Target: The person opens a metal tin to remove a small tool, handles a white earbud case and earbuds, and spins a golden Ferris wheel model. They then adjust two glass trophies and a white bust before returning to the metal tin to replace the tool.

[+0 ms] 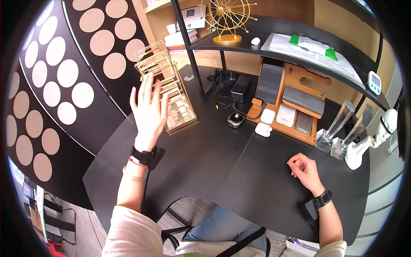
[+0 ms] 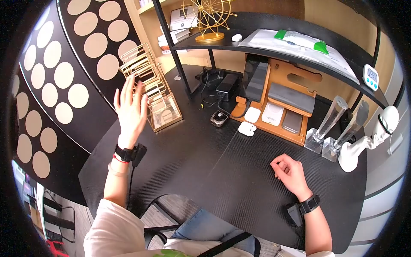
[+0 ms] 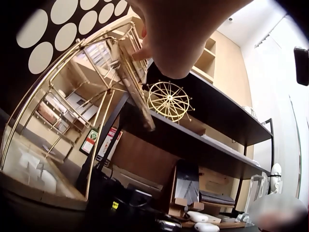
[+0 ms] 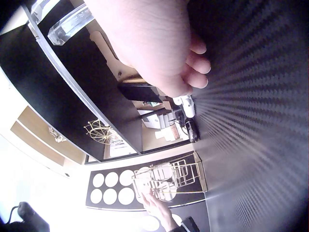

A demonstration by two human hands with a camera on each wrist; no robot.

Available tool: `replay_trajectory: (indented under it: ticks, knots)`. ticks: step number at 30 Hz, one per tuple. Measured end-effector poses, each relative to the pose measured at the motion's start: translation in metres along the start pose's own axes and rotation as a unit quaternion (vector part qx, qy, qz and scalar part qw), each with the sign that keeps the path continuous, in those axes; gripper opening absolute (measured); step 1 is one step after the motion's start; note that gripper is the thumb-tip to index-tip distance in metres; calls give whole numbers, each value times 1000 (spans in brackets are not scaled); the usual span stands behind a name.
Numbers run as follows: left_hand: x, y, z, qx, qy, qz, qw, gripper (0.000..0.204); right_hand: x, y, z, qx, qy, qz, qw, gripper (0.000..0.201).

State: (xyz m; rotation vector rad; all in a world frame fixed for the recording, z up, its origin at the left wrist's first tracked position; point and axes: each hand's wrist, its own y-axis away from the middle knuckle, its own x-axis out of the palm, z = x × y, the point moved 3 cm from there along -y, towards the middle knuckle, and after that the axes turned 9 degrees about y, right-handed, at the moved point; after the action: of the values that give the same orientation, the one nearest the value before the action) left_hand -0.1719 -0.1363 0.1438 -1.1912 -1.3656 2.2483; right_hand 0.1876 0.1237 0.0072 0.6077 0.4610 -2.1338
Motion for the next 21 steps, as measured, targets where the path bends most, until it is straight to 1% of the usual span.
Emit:
replay_trajectory:
  ticks: [1, 3, 5, 7, 8, 9, 11, 13, 14, 15, 17, 19, 20, 21]
  knots:
    - [5, 8, -1, 15, 2, 5, 1000, 32, 0, 0, 0, 0, 1, -1, 1000, 6]
    - [8, 27, -11, 35, 28, 5, 999, 28, 0, 0, 1, -2, -1, -2, 1000, 6]
    - [-1, 44, -22, 87, 30, -75, 993, 28, 0, -1, 1, -6, -3, -6, 1000, 6]
    - [-12, 32, -15, 56, 56, -97, 992, 34, 1, 0, -1, -10, -6, -7, 1000, 5]
    - [-15, 17, -6, 27, 48, -113, 992, 42, 1, 0, -1, -8, -6, -4, 1000, 5]
    - [-18, 2, 3, -16, 75, -133, 988, 48, 1, 0, 0, -5, -7, -3, 1000, 5]
    - [-6, -16, 34, -67, 51, -165, 983, 52, 1, 0, 0, -4, -9, -1, 1000, 5]
    - [3, -33, 56, -91, 123, -181, 972, 49, 1, -1, -2, -11, -5, -6, 1000, 5]
    - [6, -42, 67, -91, 244, -143, 955, 45, 0, -1, -2, -12, -6, -8, 1000, 5]
    - [14, -38, 70, -135, 375, -98, 912, 44, 0, 0, -1, -14, -8, -7, 1000, 5]
    - [12, -31, 61, -132, 387, -127, 904, 43, 0, 0, -1, -16, -12, -5, 1000, 5]
    - [13, -12, 64, -127, 379, -103, 911, 42, 0, -1, -1, -17, -2, -6, 1000, 6]
    - [14, 9, 62, -123, 398, -67, 907, 40, 1, -1, -1, -18, -6, -6, 1000, 6]
    - [20, 25, 60, -178, 455, -75, 869, 38, 0, 0, 0, -16, -5, -6, 1000, 6]
